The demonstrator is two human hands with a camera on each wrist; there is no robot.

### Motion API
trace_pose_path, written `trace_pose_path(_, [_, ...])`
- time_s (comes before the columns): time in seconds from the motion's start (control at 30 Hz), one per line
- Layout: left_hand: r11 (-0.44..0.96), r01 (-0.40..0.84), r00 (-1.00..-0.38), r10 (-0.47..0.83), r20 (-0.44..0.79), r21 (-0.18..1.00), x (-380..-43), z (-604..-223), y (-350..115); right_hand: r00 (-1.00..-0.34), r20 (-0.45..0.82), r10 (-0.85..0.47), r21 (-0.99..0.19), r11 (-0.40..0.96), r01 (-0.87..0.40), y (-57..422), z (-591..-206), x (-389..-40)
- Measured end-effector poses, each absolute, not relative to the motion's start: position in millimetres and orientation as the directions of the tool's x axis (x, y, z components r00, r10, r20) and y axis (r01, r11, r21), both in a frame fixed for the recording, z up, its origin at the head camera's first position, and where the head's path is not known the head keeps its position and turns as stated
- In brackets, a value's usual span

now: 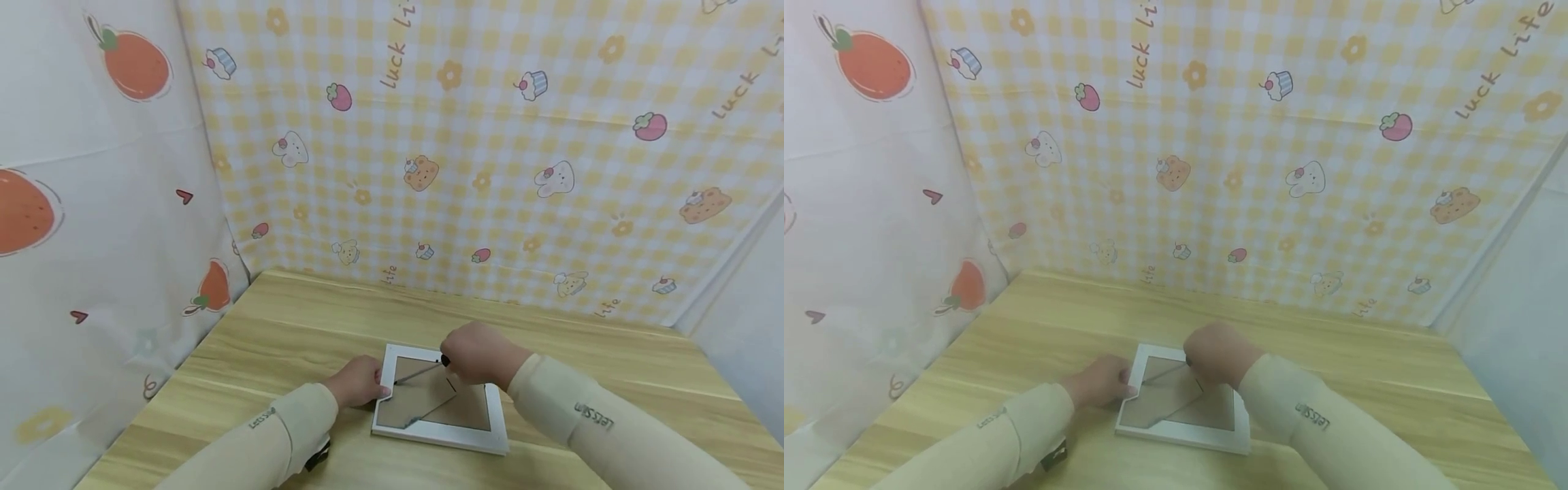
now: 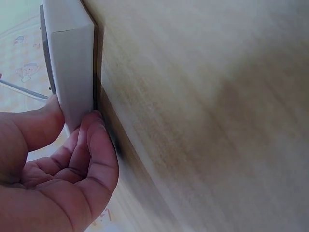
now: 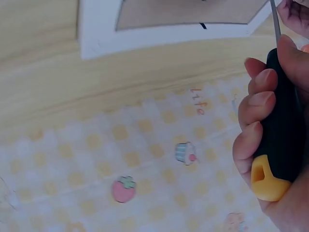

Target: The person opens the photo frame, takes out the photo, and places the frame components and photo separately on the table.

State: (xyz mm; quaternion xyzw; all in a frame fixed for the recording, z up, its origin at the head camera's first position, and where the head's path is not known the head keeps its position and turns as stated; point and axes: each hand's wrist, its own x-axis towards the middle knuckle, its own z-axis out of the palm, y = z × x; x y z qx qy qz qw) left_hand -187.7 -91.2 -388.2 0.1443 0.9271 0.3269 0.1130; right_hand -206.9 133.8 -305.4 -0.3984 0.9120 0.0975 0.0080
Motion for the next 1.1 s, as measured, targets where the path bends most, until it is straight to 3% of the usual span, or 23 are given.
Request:
trace_pose_path(0.33, [0.744, 0.200, -0.933, 0.343, -0.108, 0.638, -185, -387, -93, -0.699, -0.181, -0.692, 0.341, 0.622, -0.705, 96, -284, -209])
trace_pose_path(0.53, [0.734, 0.209, -0.927, 0.359, -0.109, 0.646, -185, -386, -90, -0.677, -0.225, -0.701, 0.520, 0.501, -0.692, 65, -281, -212])
trace_pose_path(0.8, [0.713, 0.172, -0.926, 0.352, -0.134, 0.680, -187, -391, -91, -0.657, -0.283, -0.699, 0.663, 0.353, -0.661, 22, -268, -198])
trace_pose_path(1.1, [0.600, 0.326, -0.860, 0.509, -0.034, 0.731, -188, -385, -99, -0.716, -0.308, -0.627, 0.768, 0.280, -0.576, -14, -281, -192])
